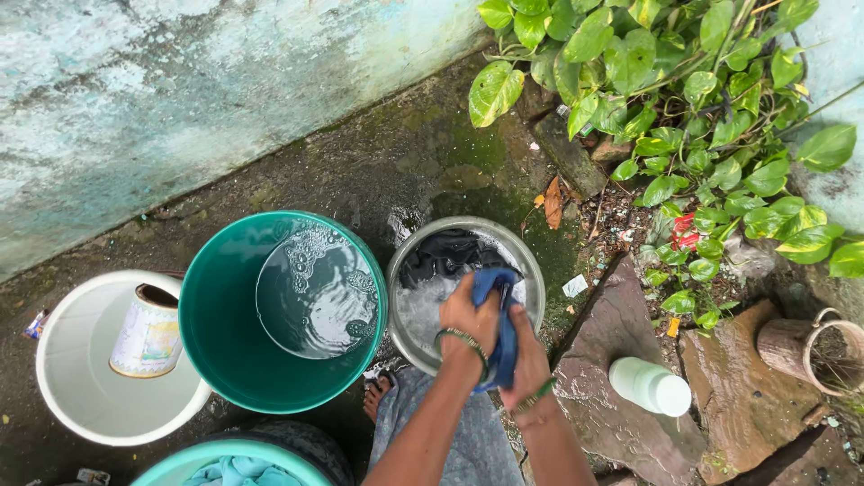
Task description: The person washes various clothes by hand in buckets, rubbing and wringing a blue garment, a white garment, and a dark blue garment in soapy water and clean water.
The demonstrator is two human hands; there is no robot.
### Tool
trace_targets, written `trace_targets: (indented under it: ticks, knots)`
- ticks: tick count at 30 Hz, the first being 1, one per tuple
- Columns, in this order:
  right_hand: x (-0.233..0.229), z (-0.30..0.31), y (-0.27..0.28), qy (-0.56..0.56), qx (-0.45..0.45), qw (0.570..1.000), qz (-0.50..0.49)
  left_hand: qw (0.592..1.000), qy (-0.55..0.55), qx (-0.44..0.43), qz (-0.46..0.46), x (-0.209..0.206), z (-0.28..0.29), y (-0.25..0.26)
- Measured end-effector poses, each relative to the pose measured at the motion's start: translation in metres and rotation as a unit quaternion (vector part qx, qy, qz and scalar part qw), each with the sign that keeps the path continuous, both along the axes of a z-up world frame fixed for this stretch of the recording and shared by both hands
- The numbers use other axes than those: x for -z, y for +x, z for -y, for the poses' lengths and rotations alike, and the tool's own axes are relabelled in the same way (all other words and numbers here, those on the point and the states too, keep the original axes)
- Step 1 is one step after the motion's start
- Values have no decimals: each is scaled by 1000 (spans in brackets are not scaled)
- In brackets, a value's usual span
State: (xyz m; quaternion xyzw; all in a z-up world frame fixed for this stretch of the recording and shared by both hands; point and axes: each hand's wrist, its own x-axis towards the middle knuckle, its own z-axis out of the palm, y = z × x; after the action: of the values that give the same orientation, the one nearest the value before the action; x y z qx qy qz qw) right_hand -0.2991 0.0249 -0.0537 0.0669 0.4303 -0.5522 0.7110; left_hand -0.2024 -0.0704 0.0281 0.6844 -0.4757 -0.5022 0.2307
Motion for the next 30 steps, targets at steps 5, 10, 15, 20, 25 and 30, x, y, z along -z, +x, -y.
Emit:
trace_targets:
  ticks: [5,10,15,20,25,30]
  knots:
    - [33,10,-13,-130,-147,601,-775,988,140,-55,37,-2,17,-8]
    - [60,18,-14,45,-27,858,-511,974,206,-68,64,37,23,-1]
    - [41,42,0,-33,-96,913,-395,945,279,-162,-53,73,22,40]
    - [-45,56,48,-364,-226,793,-433,805,331,-331,-365,49,17,135]
    - [-38,97,110,-17,-298,883,-362,894,100,-299,-318,36,-7,235]
    - [-21,122,177,-219,-308,733,-565,865,164,-437,-185,32,-25,297]
